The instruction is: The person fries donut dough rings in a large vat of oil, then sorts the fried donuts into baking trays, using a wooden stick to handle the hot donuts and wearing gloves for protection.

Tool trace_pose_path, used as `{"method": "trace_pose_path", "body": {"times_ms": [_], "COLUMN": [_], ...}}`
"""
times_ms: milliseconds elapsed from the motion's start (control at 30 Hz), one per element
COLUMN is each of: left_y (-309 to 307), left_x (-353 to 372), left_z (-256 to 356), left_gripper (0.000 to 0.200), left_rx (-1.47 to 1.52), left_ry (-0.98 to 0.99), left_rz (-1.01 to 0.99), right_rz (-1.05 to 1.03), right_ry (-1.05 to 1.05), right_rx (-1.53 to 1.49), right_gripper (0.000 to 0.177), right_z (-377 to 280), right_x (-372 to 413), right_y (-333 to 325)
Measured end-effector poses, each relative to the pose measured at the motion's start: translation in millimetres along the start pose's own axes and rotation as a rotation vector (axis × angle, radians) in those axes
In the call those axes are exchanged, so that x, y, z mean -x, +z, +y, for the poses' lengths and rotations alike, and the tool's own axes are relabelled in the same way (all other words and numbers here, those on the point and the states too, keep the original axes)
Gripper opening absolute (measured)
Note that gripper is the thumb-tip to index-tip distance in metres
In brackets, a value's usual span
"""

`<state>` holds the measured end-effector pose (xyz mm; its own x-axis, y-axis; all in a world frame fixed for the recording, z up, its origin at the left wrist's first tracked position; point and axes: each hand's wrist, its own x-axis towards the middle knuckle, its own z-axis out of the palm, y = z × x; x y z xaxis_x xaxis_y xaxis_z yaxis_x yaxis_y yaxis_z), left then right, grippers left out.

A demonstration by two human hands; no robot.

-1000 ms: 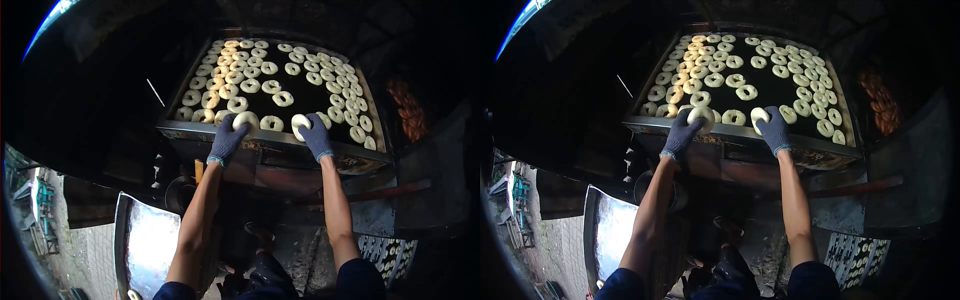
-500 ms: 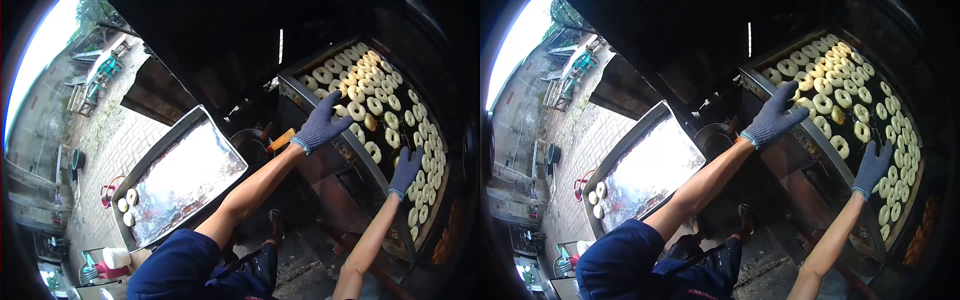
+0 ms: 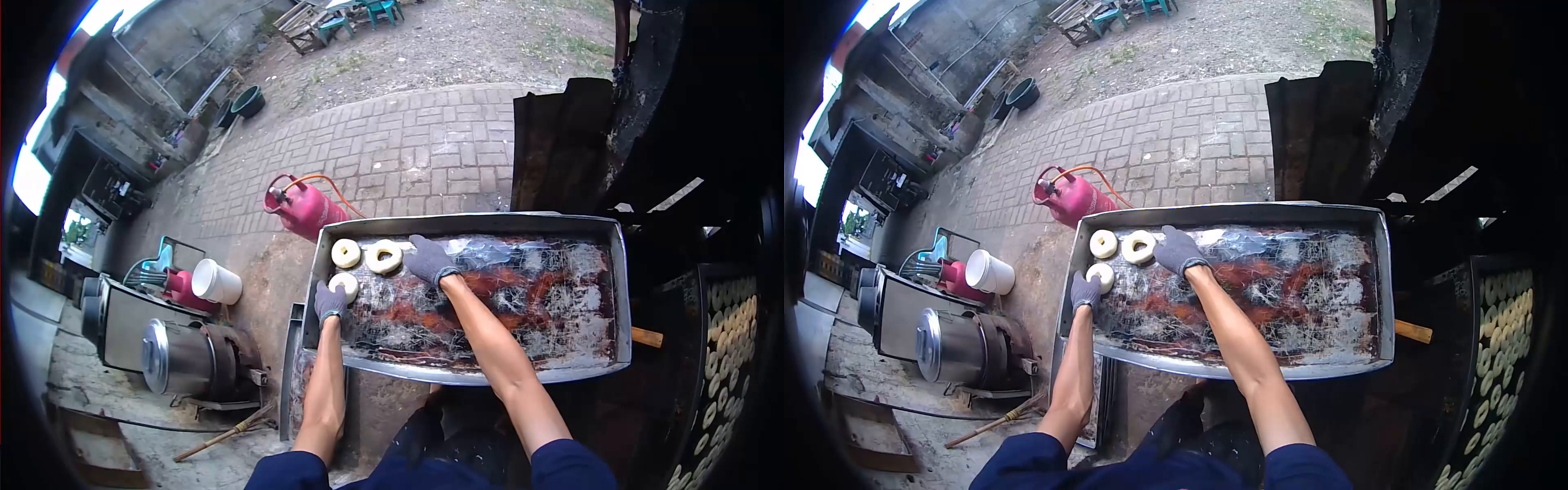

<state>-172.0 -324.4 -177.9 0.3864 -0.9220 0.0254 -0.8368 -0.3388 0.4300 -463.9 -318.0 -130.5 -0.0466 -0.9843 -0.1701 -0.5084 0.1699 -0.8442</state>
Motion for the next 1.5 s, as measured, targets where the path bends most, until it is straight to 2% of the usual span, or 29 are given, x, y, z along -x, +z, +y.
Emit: {"method": "trace_pose_path", "body": {"times_ms": [33,100,133,167,200,267,333,367,433,500,567,633,700,767,833,900,967,1033,1067,1100,1133,1167,1200,1233,1267,1333,1400,1433,1500], "left_y": [-5,-9,-26,-9,-10,-12,-4,-1,-12,1,19,34,27,55,74,89,109,119,133,130,115,113,107,92,72,60,47,53,65], "left_x": [4,-8,4,-3,6,33,61,82,153,233,327,442,569,681,775,846,898,929,941,943,934,928,914,884,841,740,605,534,373], "left_z": [3,-7,8,-8,-2,22,60,88,175,252,323,385,435,473,501,518,529,530,533,534,530,527,521,519,514,500,479,461,403], "left_gripper": [0.066,0.059,0.051,0.048,0.045,0.04,0.038,0.038,0.041,0.042,0.041,0.039,0.039,0.039,0.044,0.05,0.052,0.054,0.059,0.07,0.087,0.099,0.098,0.094,0.088,0.072,0.058,0.052,0.049], "left_rx": [-0.041,0.156,0.289,0.367,0.346,0.412,0.609,0.716,0.824,0.824,0.757,0.677,0.677,0.693,0.644,0.576,0.422,0.348,0.303,0.245,0.313,0.433,0.518,0.628,0.683,0.946,0.972,0.977,0.723], "left_ry": [0.023,-0.073,-0.032,-0.033,0.088,0.249,0.314,0.331,0.272,0.387,0.705,1.02,1.166,1.369,1.511,1.64,1.639,1.518,1.48,1.516,1.472,1.485,1.601,1.608,1.614,1.665,1.472,1.259,1.121], "left_rz": [-0.003,-0.291,-0.378,-0.475,-0.434,-0.424,-0.514,-0.588,-0.791,-0.982,-1.233,-1.366,-1.549,-1.624,-1.602,-1.397,-1.292,-1.269,-1.383,-1.482,-1.641,-1.707,-1.592,-1.681,-1.681,-1.372,-0.974,-0.831,-0.253], "right_rz": [-0.007,0.018,-0.025,-0.123,-0.098,0.109,0.226,0.369,0.559,0.817,1.149,1.397,1.659,1.768,1.731,1.658,1.65,1.672,1.721,1.917,1.943,2.005,1.965,2.039,1.944,1.93,1.894,1.87,1.746], "right_ry": [0.012,0.087,0.087,0.142,0.081,0.034,0.013,-0.032,0.062,0.117,0.171,0.425,0.427,0.603,0.705,0.853,0.866,0.904,0.754,0.645,0.599,0.752,0.762,0.562,0.593,0.53,0.446,0.422,0.284], "right_rx": [0.039,0.186,0.298,0.237,0.273,0.098,-0.111,-0.209,-0.313,-0.369,-0.111,-0.143,0.145,0.165,0.116,0.023,-0.212,-0.347,-0.442,-0.47,-0.515,-0.231,-0.134,-0.02,0.141,0.29,0.412,0.522,0.535], "right_gripper": [0.05,0.046,0.043,0.039,0.04,0.047,0.046,0.038,0.038,0.033,0.035,0.034,0.033,0.034,0.035,0.037,0.041,0.036,0.03,0.035,0.051,0.069,0.073,0.069,0.062,0.047,0.037,0.034,0.032], "right_z": [-16,-41,-53,-59,-46,-18,1,11,27,65,126,142,212,256,292,319,358,372,401,402,411,418,385,364,316,238,182,159,140], "right_x": [-23,-48,-48,-45,-47,-22,20,57,153,259,365,483,589,684,763,818,859,875,888,883,891,891,879,861,833,771,700,665,597], "right_y": [17,50,56,57,73,73,20,-17,-107,-178,-230,-282,-310,-339,-361,-375,-379,-384,-384,-386,-393,-394,-398,-398,-396,-377,-349,-335,-301]}}
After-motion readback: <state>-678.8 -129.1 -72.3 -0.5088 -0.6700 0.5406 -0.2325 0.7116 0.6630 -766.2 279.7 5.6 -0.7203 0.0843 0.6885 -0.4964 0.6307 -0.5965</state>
